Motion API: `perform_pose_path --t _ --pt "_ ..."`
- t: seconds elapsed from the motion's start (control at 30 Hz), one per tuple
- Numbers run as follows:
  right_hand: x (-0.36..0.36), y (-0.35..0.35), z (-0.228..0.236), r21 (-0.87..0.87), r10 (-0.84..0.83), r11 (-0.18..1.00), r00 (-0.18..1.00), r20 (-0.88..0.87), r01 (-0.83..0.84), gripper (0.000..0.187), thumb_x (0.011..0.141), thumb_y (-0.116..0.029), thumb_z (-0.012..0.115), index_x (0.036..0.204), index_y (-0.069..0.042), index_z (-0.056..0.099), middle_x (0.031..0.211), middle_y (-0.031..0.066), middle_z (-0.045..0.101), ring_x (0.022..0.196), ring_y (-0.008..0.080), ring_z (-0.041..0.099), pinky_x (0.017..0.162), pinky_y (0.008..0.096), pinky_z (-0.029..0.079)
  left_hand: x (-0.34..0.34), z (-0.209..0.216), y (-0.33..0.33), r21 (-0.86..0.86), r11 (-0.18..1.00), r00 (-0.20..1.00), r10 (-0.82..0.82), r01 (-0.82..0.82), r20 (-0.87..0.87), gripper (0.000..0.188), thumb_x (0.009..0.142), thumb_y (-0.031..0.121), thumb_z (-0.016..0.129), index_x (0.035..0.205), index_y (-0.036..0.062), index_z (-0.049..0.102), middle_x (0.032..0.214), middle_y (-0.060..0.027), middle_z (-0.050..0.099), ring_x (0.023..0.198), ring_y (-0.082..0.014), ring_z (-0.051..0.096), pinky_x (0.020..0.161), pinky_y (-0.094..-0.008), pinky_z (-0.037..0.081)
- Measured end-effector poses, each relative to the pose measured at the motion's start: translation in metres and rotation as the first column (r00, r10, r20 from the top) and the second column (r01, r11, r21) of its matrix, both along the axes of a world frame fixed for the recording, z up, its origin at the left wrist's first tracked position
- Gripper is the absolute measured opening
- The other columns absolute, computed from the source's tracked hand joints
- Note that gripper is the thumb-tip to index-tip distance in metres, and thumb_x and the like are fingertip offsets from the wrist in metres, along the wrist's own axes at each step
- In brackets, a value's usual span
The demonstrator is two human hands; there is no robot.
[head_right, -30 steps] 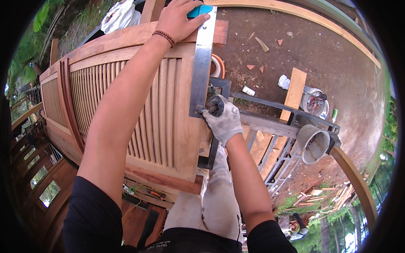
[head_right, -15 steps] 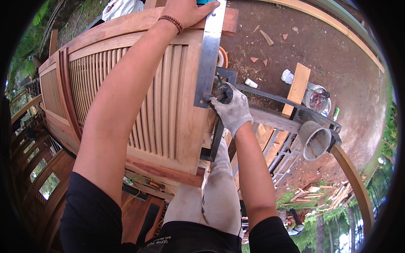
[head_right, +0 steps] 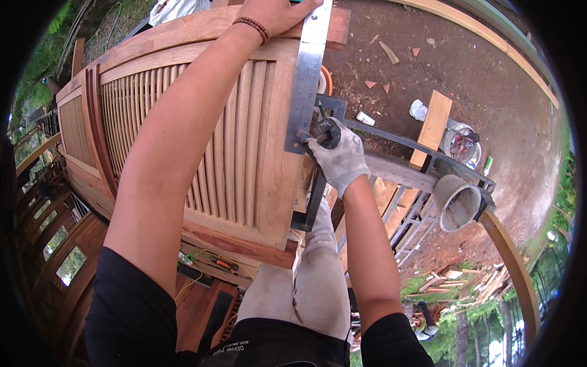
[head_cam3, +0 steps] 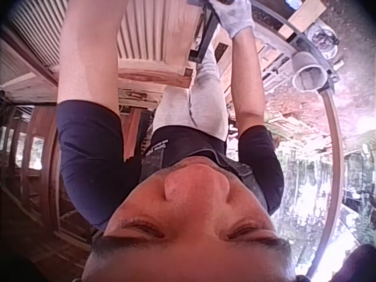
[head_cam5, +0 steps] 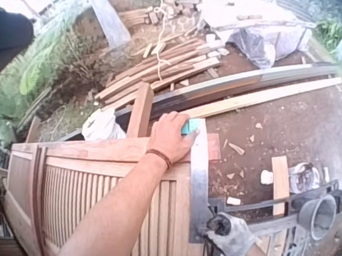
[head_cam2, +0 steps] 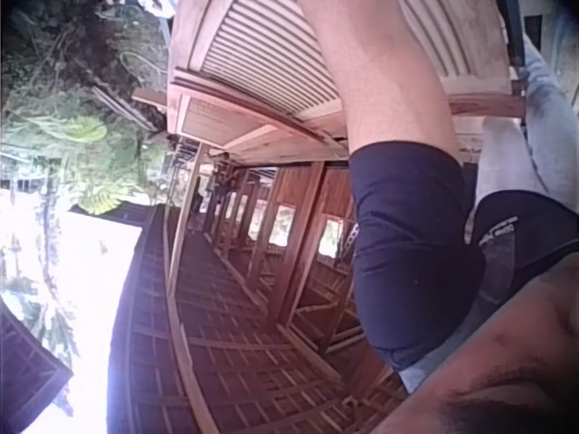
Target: The person sits on a wooden platform and assembles a wooden headboard or panel. They position a wooden slat, use a square ruler and pencil to mark measurements, and hand a piece of wood to a coworker. The person continues to measure and mark the wood with a square and pencil.
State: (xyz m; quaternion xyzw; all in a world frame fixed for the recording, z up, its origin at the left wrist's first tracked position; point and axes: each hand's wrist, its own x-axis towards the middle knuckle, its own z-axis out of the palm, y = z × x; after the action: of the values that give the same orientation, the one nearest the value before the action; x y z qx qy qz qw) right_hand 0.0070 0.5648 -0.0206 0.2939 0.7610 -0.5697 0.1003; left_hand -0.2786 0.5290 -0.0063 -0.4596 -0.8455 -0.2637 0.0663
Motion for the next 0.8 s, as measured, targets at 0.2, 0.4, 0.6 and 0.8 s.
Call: perform_pose_path --t 0.2,0.4,0.6,0.8 --pt "-0.006 0.000 0.011 0.015 0.023 1.000 0.998 0.059 -0.024 0.027 0.075 -0.023 0.077 0.084 -0.002 0.063 0.079 0.0142 0.068 0.074 0.0290 0.066 0.070 0.0372 0.053 -0.001 -0.003 0.000 0.063 0.998 1.000 0.000 0.000 0.010 0.029 0.077 0.031 0.072 0.094 0.0081 0.065 0.090 -0.0128 0.062 0.092 -0.0343 0.059 0.080 -0.0462 0.048" --pt "-0.004 0.001 0.007 0.014 0.021 1.000 1.000 0.011 -0.022 0.028 0.076 -0.025 0.077 0.084 -0.002 0.064 0.079 0.0139 0.068 0.074 0.0286 0.067 0.071 0.0361 0.053 -0.002 -0.006 0.001 0.107 0.994 1.000 -0.018 0.020 -0.023 0.028 0.076 0.030 0.073 0.091 0.0074 0.066 0.089 -0.0135 0.062 0.091 -0.0347 0.059 0.081 -0.0456 0.049" --pt "-0.007 0.003 0.014 0.047 0.026 0.999 1.000 0.017 -0.027 0.027 0.076 -0.025 0.077 0.084 -0.002 0.065 0.079 0.0141 0.069 0.074 0.0299 0.067 0.070 0.0364 0.053 -0.001 -0.004 0.001 0.089 0.996 1.000 -0.018 0.017 0.014 0.027 0.076 0.028 0.073 0.090 0.0071 0.065 0.089 -0.0138 0.062 0.091 -0.0347 0.059 0.081 -0.0449 0.049" --pt "-0.003 0.002 0.002 0.031 0.011 0.999 1.000 -0.009 -0.011 0.018 0.078 -0.011 0.074 0.090 -0.001 0.066 0.075 0.0070 0.067 0.066 0.0145 0.061 0.064 0.0297 0.052 -0.002 -0.005 0.002 0.101 0.995 1.000 -0.020 0.021 -0.013 0.028 0.076 0.029 0.073 0.091 0.0069 0.065 0.088 -0.0136 0.061 0.090 -0.0343 0.059 0.080 -0.0452 0.048"
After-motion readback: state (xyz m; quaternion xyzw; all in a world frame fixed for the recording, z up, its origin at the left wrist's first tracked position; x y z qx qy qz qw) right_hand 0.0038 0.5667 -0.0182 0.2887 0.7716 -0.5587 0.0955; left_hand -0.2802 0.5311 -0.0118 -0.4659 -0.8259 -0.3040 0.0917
